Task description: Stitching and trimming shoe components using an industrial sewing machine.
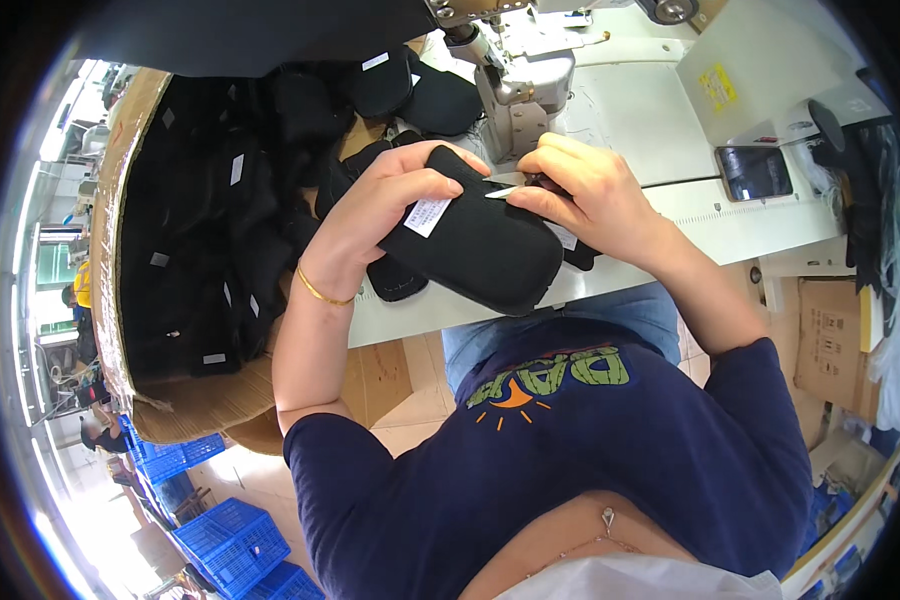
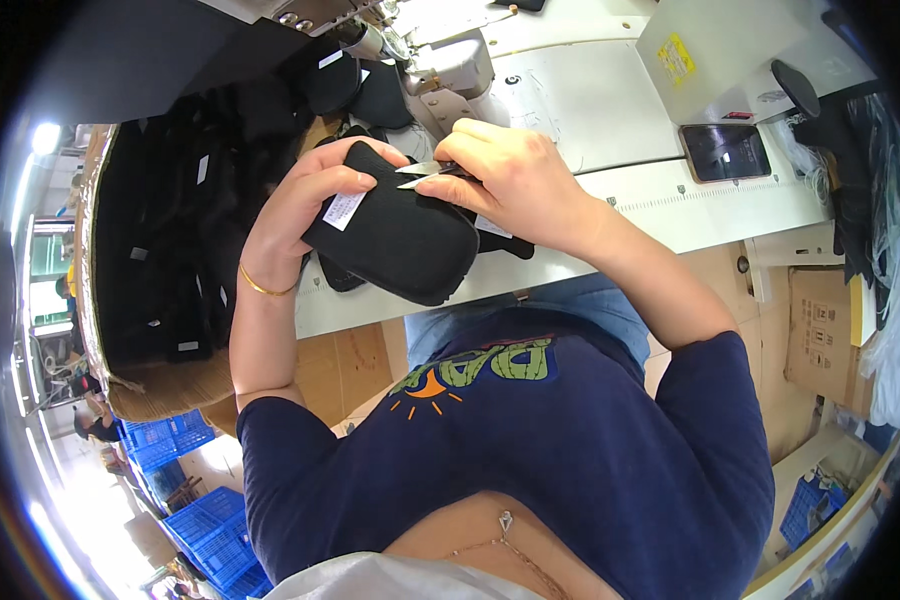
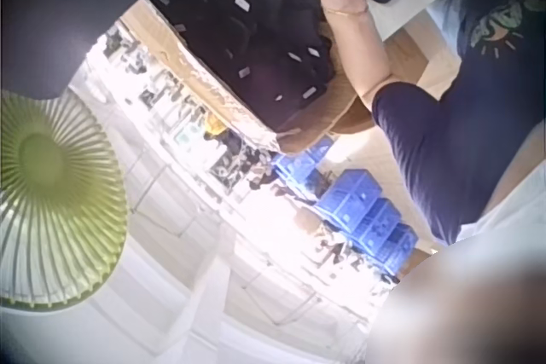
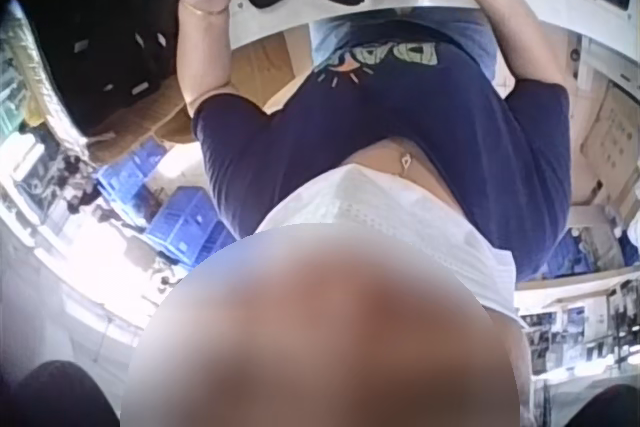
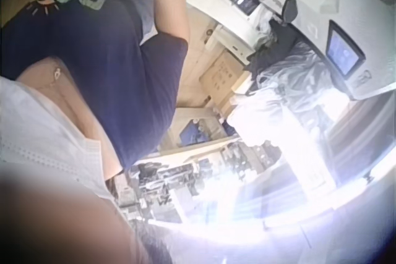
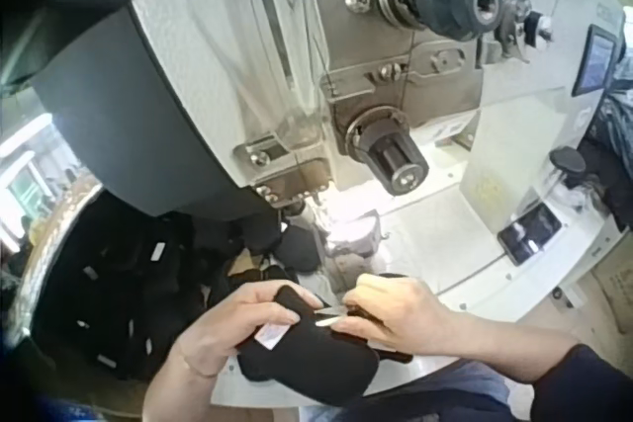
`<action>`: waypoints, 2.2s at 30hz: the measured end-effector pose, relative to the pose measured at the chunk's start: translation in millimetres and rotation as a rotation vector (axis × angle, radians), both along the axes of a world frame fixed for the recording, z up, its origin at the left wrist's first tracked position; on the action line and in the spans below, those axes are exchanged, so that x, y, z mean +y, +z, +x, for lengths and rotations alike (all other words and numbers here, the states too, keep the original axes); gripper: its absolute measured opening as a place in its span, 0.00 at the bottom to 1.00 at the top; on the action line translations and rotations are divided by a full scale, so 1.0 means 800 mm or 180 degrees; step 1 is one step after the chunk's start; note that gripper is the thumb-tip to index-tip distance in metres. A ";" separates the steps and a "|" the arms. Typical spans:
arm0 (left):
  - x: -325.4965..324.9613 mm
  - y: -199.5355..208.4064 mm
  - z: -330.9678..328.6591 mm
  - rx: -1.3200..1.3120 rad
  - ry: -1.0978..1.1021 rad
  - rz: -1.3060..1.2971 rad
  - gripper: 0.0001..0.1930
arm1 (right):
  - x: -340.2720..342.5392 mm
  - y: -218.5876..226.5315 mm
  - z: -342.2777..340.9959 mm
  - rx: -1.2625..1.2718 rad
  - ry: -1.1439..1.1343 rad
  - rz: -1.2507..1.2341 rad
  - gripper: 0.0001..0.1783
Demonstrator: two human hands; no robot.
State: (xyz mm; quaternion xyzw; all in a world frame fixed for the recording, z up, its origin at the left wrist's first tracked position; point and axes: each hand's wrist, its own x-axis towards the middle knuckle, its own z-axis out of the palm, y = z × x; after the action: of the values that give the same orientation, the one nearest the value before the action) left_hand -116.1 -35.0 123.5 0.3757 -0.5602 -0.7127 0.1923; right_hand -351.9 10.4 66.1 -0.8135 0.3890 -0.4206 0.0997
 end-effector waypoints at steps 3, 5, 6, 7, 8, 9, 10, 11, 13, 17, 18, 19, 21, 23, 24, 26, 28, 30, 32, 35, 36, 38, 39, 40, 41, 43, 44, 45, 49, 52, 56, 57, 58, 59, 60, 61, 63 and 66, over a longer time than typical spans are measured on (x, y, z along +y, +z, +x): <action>-0.003 -0.003 -0.011 -0.0018 -0.0109 -0.0037 0.15 | -0.006 -0.005 -0.007 0.0041 0.0097 -0.0085 0.17; -0.006 -0.007 -0.015 0.0008 -0.0163 -0.0066 0.15 | -0.009 -0.007 -0.009 0.0049 0.0108 -0.0121 0.16; -0.007 -0.009 -0.016 0.0018 -0.0160 -0.0027 0.16 | -0.008 -0.007 -0.011 0.0056 0.0123 -0.0158 0.16; -0.009 -0.011 -0.016 0.0024 -0.0143 0.0003 0.16 | -0.007 -0.006 -0.014 0.0054 0.0134 -0.0165 0.16; -0.009 -0.014 -0.013 0.0022 -0.0132 -0.0003 0.16 | -0.001 -0.003 -0.018 -0.0234 0.0180 -0.0053 0.16; -0.008 -0.020 -0.009 -0.0084 -0.0026 -0.0264 0.17 | 0.008 0.003 -0.022 -0.0521 0.0227 0.0062 0.17; -0.007 -0.025 -0.002 -0.0208 0.0112 -0.0529 0.18 | 0.021 0.017 -0.022 -0.0077 0.0461 -0.0271 0.19; -0.011 -0.028 0.003 -0.0102 -0.0045 -0.0271 0.18 | 0.042 0.025 -0.017 0.0000 0.0535 -0.0559 0.20; -0.007 -0.019 0.002 0.0371 -0.0063 0.0299 0.15 | 0.052 0.022 -0.009 0.0133 0.0440 -0.1114 0.19; 0.009 -0.013 -0.002 0.0578 0.0438 0.0245 0.15 | 0.052 0.004 -0.004 -0.1416 -0.0341 0.1335 0.13; 0.011 -0.017 0.003 0.0197 0.0345 -0.0443 0.15 | 0.049 0.003 -0.006 -0.1418 -0.0337 0.1335 0.13; 0.012 -0.014 0.002 0.0406 0.0308 -0.0217 0.14 | 0.043 0.001 -0.009 -0.1954 0.0108 0.1878 0.15; 0.011 -0.019 0.005 0.0500 0.0287 -0.0120 0.14 | 0.033 -0.007 -0.017 -0.2643 0.0653 0.2739 0.21; 0.007 -0.023 0.004 0.0594 0.0255 -0.0038 0.14 | 0.022 -0.023 -0.017 -0.2539 0.0703 0.2677 0.20; 0.006 -0.024 0.003 0.0643 0.0121 0.0040 0.15 | 0.018 -0.027 -0.017 -0.2431 0.0763 0.2619 0.19; 0.004 -0.028 0.004 0.0684 -0.0011 0.0123 0.16 | 0.014 -0.026 -0.008 -0.2441 0.0747 0.2613 0.17; 0.003 -0.031 0.004 0.0620 -0.0140 0.0207 0.17 | 0.011 -0.022 -0.004 -0.2292 0.0760 0.2222 0.17; 0.004 -0.028 0.001 0.0627 -0.0132 0.0228 0.17 | 0.007 -0.021 -0.006 -0.2088 0.0651 0.1876 0.17; 0.004 -0.026 -0.004 0.0640 -0.0129 0.0247 0.17 | 0.006 -0.019 -0.011 -0.1875 0.0537 0.1529 0.17; 0.008 -0.027 -0.016 0.0537 -0.0175 0.0210 0.16 | 0.013 -0.020 -0.020 -0.3219 0.0533 0.3001 0.18; 0.013 -0.029 -0.023 0.0258 -0.0136 -0.0025 0.14 | 0.017 -0.017 -0.022 -0.3220 0.0532 0.3001 0.18; 0.020 -0.044 -0.036 -0.0099 -0.0007 -0.0548 0.14 | 0.026 -0.008 -0.036 -0.1613 0.0194 0.3682 0.22; 0.026 -0.054 -0.042 -0.0573 0.0237 -0.1765 0.15 | 0.010 -0.012 -0.065 -0.0773 -0.0012 0.3351 0.24; 0.034 -0.058 -0.049 -0.1039 0.0479 -0.2985 0.17 | 0.002 -0.003 -0.092 -0.0746 -0.0240 0.3099 0.25; 0.039 -0.056 -0.050 -0.1351 0.0506 -0.3859 0.21 | -0.010 0.041 -0.113 -0.0439 -0.0408 0.3383 0.24; 0.057 -0.055 -0.067 -0.1354 -0.0183 -0.4211 0.29 | -0.037 0.038 -0.157 -0.0965 -0.1029 0.2847 0.26; 0.067 -0.063 -0.078 -0.1328 -0.0548 -0.4368 0.33 | -0.050 0.047 -0.167 -0.0797 -0.0745 0.2665 0.23; 0.076 -0.076 -0.084 -0.1705 -0.0861 -0.4606 0.38 | -0.047 0.043 -0.161 -0.1036 -0.0829 0.2398 0.21; 0.068 -0.119 -0.085 -0.2289 -0.0930 -0.5199 0.34 | -0.024 0.014 -0.125 -0.0784 -0.0260 0.2793 0.19; 0.057 -0.125 -0.093 -0.1772 -0.0763 -0.5256 0.33 | -0.001 -0.049 -0.107 -0.1331 -0.0049 0.2647 0.18; 0.050 -0.111 -0.107 -0.1583 -0.0522 -0.4745 0.31 | 0.005 -0.083 -0.088 -0.2061 -0.0201 0.2465 0.18; 0.052 -0.112 -0.110 -0.1687 -0.0646 -0.4890 0.31 | 0.007 -0.082 -0.085 -0.2458 -0.0204 0.2578 0.18; 0.053 -0.115 -0.115 -0.1781 -0.0777 -0.5036 0.31 | 0.008 -0.082 -0.082 -0.2856 -0.0218 0.2683 0.18; 0.055 -0.119 -0.119 -0.1787 -0.0660 -0.5178 0.29 | 0.010 -0.080 -0.077 -0.3157 -0.0298 0.2454 0.18; 0.055 -0.123 -0.121 -0.1784 -0.0657 -0.5179 0.29 | 0.009 -0.086 -0.085 -0.3154 -0.0300 0.2452 0.18; 0.054 -0.122 -0.126 -0.1675 -0.0543 -0.5190 0.27 | 0.009 -0.092 -0.098 -0.3488 -0.0071 0.2451 0.18; 0.050 -0.118 -0.130 -0.1659 -0.0289 -0.5641 0.22 | 0.011 -0.111 -0.104 -0.3947 -0.0123 0.2368 0.18; 0.040 -0.098 -0.116 -0.1286 -0.0043 -0.5856 0.20 | 0.015 -0.099 -0.094 -0.3650 -0.0416 0.2232 0.15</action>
State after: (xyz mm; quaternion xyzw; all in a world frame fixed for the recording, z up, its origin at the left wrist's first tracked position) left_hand -209.3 -3.1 45.0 0.1895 -0.9280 0.0872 0.3086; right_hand -427.1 22.8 -13.1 -0.3559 0.4365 -0.6399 0.5228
